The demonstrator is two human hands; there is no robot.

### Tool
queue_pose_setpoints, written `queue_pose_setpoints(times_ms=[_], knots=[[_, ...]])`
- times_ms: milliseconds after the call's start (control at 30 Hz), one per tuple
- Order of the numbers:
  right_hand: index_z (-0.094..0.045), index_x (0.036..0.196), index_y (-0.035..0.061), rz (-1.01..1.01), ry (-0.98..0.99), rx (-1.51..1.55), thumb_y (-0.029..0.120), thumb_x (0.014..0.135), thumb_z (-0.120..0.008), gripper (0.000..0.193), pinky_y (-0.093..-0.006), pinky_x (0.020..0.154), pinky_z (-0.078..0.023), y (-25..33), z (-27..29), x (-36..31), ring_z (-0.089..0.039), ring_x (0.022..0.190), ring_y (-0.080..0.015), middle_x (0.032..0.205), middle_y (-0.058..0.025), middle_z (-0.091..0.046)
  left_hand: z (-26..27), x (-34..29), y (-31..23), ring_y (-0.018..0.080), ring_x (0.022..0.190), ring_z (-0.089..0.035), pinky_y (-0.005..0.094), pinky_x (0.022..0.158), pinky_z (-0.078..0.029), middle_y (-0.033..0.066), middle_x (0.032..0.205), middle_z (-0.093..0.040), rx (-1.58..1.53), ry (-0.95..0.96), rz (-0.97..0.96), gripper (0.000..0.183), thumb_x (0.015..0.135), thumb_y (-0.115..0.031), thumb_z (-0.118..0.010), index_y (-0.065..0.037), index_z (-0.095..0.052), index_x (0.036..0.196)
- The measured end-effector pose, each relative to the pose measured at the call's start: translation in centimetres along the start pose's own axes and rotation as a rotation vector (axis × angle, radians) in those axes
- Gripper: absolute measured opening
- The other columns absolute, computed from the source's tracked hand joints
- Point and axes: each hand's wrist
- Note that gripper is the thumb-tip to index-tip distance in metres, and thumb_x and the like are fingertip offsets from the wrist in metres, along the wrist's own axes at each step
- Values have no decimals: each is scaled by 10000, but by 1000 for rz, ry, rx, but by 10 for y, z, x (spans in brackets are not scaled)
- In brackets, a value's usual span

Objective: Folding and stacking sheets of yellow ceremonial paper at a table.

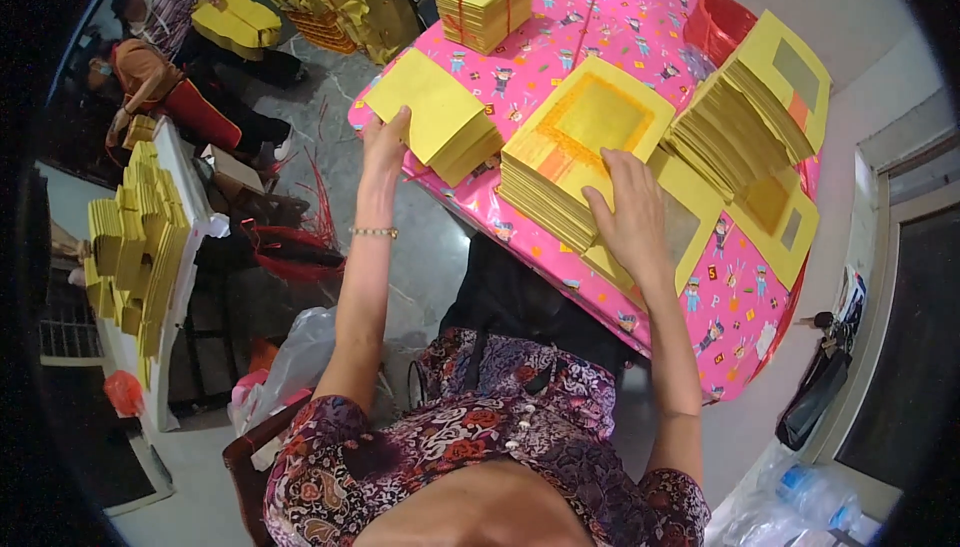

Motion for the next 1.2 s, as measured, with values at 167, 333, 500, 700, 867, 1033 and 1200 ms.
queue_pose_setpoints(times_ms=[167,333,500,700,867,1033,1200], knots=[[-538,1167,10,3,20,-38,203,845,-624,385,-417,933,-413,-2,-3,-5,-485,1120,-347,1205,-173,-501,0,4,24,218,1035,-603,334,883,-492,116,1173,-596,90,-44,75,346,897,-43,-572,15,-503,1231],[-554,1149,9,11,16,-33,211,845,-627,372,-417,939,-410,-3,-4,-3,-479,1126,-349,1209,-174,-497,6,2,33,219,1043,-598,330,885,-486,119,1179,-594,54,-67,113,354,891,-14,-564,20,-492,1236],[-551,1152,12,8,19,-30,216,845,-628,377,-417,944,-409,-4,-4,-2,-476,1128,-350,1214,-173,-493,6,0,34,218,1049,-597,325,882,-486,127,1189,-588,5,-40,112,351,890,10,-553,33,-487,1234],[-549,1155,17,9,16,-37,221,844,-629,380,-419,947,-408,-5,-6,-4,-475,1126,-349,1213,-172,-493,5,-4,33,215,1033,-603,321,870,-486,125,1172,-600,191,-42,69,346,889,-3,-565,35,-493,1226],[-549,1157,20,19,4,-55,226,845,-629,381,-414,940,-414,-6,-6,-4,-477,1126,-346,1210,-168,-493,9,-2,31,203,1004,-613,311,844,-494,127,1155,-607,150,-42,129,351,882,-15,-578,38,-495,1219],[-549,1153,21,31,-9,-49,231,846,-630,381,-412,922,-424,-8,-6,-4,-486,1107,-336,1191,-162,-498,10,0,37,206,994,-617,311,825,-502,141,1144,-608,219,-33,85,357,875,-21,-585,50,-482,1209],[-553,1147,24,51,-11,-62,241,849,-624,376,-409,916,-428,-5,-7,-4,-495,1094,-333,1183,-165,-501,16,8,45,264,942,-639,355,792,-511,178,1091,-620,455,-63,-105,511,821,-107,-672,66,-421,1231]])
Point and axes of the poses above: each hand's wrist, its own x-axis towards the middle knuckle, its own z-axis out of the back of the hand, y = z × x
